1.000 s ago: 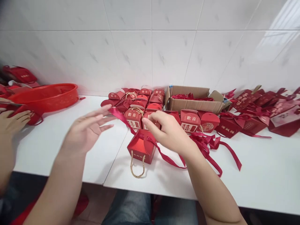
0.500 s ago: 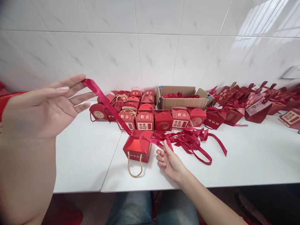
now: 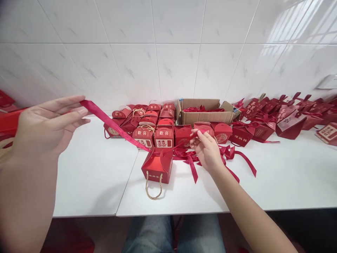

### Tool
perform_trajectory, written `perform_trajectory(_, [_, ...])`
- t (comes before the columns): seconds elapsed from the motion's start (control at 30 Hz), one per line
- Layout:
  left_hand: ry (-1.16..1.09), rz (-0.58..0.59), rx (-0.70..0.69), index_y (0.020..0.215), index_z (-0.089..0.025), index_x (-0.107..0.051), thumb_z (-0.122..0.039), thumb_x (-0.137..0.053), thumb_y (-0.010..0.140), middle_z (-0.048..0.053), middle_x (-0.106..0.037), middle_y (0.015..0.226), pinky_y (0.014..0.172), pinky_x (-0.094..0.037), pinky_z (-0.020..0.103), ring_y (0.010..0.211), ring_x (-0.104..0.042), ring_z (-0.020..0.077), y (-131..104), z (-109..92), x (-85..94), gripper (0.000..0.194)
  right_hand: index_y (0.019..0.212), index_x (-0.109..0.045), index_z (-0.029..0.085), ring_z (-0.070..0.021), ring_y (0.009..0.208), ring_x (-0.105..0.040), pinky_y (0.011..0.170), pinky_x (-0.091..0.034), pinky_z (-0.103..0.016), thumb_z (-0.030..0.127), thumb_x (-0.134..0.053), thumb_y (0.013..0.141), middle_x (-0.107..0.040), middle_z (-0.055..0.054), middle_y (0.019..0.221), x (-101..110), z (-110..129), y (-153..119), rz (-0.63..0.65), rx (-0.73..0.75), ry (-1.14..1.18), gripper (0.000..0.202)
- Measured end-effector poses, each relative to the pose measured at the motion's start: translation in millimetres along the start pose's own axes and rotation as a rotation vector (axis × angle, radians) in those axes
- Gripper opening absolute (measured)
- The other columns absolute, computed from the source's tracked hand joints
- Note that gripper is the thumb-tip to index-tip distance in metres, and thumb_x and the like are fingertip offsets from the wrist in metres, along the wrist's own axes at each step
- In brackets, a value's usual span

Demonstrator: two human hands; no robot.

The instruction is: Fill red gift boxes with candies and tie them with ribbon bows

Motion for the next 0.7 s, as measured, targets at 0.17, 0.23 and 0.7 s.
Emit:
perform_trajectory(0.17, [-0.036, 0.096, -0.116, 0.093, -0.013, -0.073, -0.012, -0.080, 0.064, 0.001, -0.072, 0.075, 0.069, -0.059, 0.031, 0.064, -0.063, 0.0110, 7, -22, -27.2, 0.030, 0.099, -0.069, 0.024, -0.0101, 0.067, -0.056, 0.064, -0.047, -0.022, 0.039, -0.065, 0.083, -0.062, 0.002, 0.074, -39, 57, 12, 0.119, 0.274, -0.322, 0.022])
perform_trajectory(0.23, [-0.027, 0.127, -0.137, 0.092, -0.013, -0.073, -0.011, -0.080, 0.063, 0.001, -0.071, 0.073, 0.071, -0.059, 0.031, 0.065, -0.063, 0.0112, 8, -30, -41.0, 0.030, 0.093, -0.071, 0.023, -0.0112, 0.068, -0.057, 0.066, -0.048, -0.024, 0.041, -0.062, 0.084, -0.064, 0.001, 0.075, -58, 74, 15, 0.172, 0.340, -0.450, 0.023])
perform_trajectory(0.7, [-0.096, 0.454, -0.065, 0.104, -0.015, -0.062, -0.009, -0.073, 0.065, 0.000, -0.066, 0.074, 0.063, -0.057, 0.026, 0.069, -0.066, 0.0136, 9, -37, -130.1, 0.041, 0.084, -0.069, 0.017, -0.0125, 0.075, -0.066, 0.083, -0.052, -0.031, 0.041, -0.069, 0.078, -0.070, -0.001, 0.076, -141, 73, 30, 0.499, 0.137, -0.327, 0.025])
Point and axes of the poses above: each hand's wrist, its own y-axis towards the middle knuckle, its own x-axis out of the back of the hand, z = x × y, the point moved 10 cm from there along y, towards the middle knuckle
